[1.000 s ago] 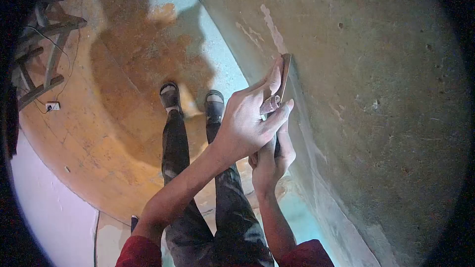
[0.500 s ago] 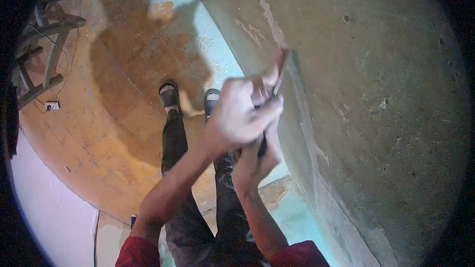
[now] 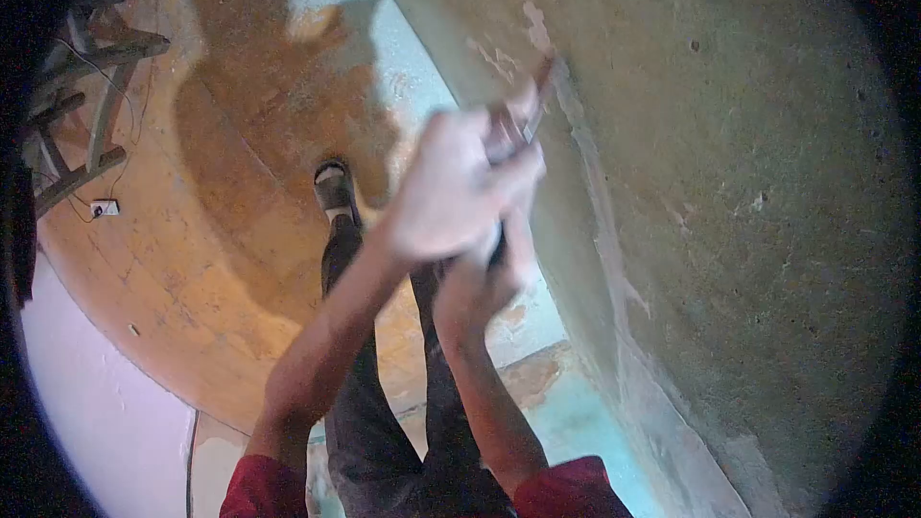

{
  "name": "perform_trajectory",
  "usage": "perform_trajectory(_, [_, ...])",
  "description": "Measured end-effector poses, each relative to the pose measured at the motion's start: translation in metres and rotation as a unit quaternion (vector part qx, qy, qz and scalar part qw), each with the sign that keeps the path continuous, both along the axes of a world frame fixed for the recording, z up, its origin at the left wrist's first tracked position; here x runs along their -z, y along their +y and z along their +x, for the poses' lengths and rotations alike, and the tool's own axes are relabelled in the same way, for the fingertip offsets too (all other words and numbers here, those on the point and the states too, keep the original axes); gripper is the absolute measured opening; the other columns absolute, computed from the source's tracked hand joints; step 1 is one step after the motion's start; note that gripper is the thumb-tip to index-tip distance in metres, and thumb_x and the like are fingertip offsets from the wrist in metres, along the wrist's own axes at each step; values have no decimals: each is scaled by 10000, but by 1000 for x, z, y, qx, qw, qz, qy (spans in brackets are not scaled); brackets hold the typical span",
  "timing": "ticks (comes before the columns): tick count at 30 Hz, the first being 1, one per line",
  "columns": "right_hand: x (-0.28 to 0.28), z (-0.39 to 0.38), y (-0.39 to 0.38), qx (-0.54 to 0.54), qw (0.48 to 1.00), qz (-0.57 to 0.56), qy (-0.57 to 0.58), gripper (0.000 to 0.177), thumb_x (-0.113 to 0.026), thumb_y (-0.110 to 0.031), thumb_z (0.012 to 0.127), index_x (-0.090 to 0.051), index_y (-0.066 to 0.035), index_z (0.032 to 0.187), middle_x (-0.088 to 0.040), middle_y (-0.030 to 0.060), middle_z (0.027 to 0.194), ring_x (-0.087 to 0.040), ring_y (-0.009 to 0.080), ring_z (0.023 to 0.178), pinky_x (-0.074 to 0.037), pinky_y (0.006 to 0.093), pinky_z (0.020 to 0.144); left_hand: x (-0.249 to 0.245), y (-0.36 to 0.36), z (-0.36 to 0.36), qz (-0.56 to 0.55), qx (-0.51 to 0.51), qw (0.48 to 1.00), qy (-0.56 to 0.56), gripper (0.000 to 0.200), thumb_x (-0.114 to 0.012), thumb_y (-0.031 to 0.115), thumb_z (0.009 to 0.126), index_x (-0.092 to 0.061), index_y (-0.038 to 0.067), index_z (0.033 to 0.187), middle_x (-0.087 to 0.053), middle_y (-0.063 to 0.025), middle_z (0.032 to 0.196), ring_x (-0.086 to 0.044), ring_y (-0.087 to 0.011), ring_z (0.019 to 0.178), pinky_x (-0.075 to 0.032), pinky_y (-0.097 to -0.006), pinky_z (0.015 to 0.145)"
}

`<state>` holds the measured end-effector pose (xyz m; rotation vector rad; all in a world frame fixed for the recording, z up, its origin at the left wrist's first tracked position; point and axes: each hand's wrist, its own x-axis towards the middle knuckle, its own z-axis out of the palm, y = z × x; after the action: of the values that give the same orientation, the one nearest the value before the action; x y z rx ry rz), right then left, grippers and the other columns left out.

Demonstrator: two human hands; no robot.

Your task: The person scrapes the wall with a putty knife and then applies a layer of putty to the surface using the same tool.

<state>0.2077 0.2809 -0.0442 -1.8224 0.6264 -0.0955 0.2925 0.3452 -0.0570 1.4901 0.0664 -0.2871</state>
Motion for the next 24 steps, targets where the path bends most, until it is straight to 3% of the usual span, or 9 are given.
perform_trajectory(3, [-31,11,2,10,991,115,61,386,-465,-112,1020,-540,101,1334,-657,60,947,-526,66,797,-451,229,690,-7,-4,5,10,-16,999,-46,217,-649,116,834,-532,-66,841,-469,-160,611,-428,-149,558,-404,-369,521])
perform_trajectory(5, [-11,32,7,-27,998,48,24,396,-471,-114,1003,-536,111,1323,-660,97,985,-531,82,843,-447,230,739,0,11,26,31,-49,998,20,264,-667,137,845,-564,-79,732,-567,-261,637,-621,-437,631,-496,-468,599])
perform_trajectory(7, [9,32,21,-45,997,31,-45,383,-474,-111,991,-559,113,1289,-658,93,987,-557,120,827,-472,255,737,-8,31,35,49,-5,999,14,284,-672,158,839,-576,-78,713,-593,-264,671,-625,-453,657,-511,-461,621])
perform_trajectory(9, [4,25,21,-43,985,-104,-128,380,-468,-116,1006,-560,88,1313,-650,59,969,-573,96,791,-478,244,690,-6,11,11,36,-29,999,14,290,-678,159,830,-576,-80,700,-604,-265,666,-637,-450,649,-522,-450,639])
perform_trajectory(10, [-21,19,25,55,998,34,17,380,-457,-134,1029,-546,53,1347,-632,13,872,-544,40,678,-428,212,567,-6,4,6,43,-18,998,-42,252,-645,129,829,-521,-67,730,-509,-163,589,-463,-136,552,-423,-353,546])
perform_trajectory(13, [-12,26,12,-16,995,103,-7,427,-464,-131,1047,-471,34,1440,-526,-51,662,-411,-9,521,-304,195,445,-16,21,28,16,18,995,92,251,-643,118,828,-525,-79,724,-502,-211,601,-520,-169,553,-439,-385,559])
perform_trajectory(17, [-9,18,22,6,1000,4,-15,424,-481,-151,1051,-474,43,1429,-516,-63,678,-410,1,532,-311,196,465,9,7,13,22,-40,997,-63,255,-646,118,822,-535,-85,713,-519,-181,582,-521,-162,546,-422,-400,530])
perform_trajectory(18, [-27,16,22,33,992,113,37,414,-478,-155,1048,-489,42,1412,-531,-62,700,-411,-2,546,-301,189,471,-1,9,12,29,-12,997,-75,258,-647,126,818,-541,-90,726,-509,-187,582,-517,-162,553,-424,-409,533])
perform_trajectory(24, [-10,12,20,-5,994,110,-12,425,-477,-158,1033,-498,41,1408,-575,-49,750,-419,-8,571,-296,184,482,-8,16,18,50,2,999,-13,245,-634,144,835,-564,-82,770,-559,-230,628,-573,-316,542,-426,-413,538])
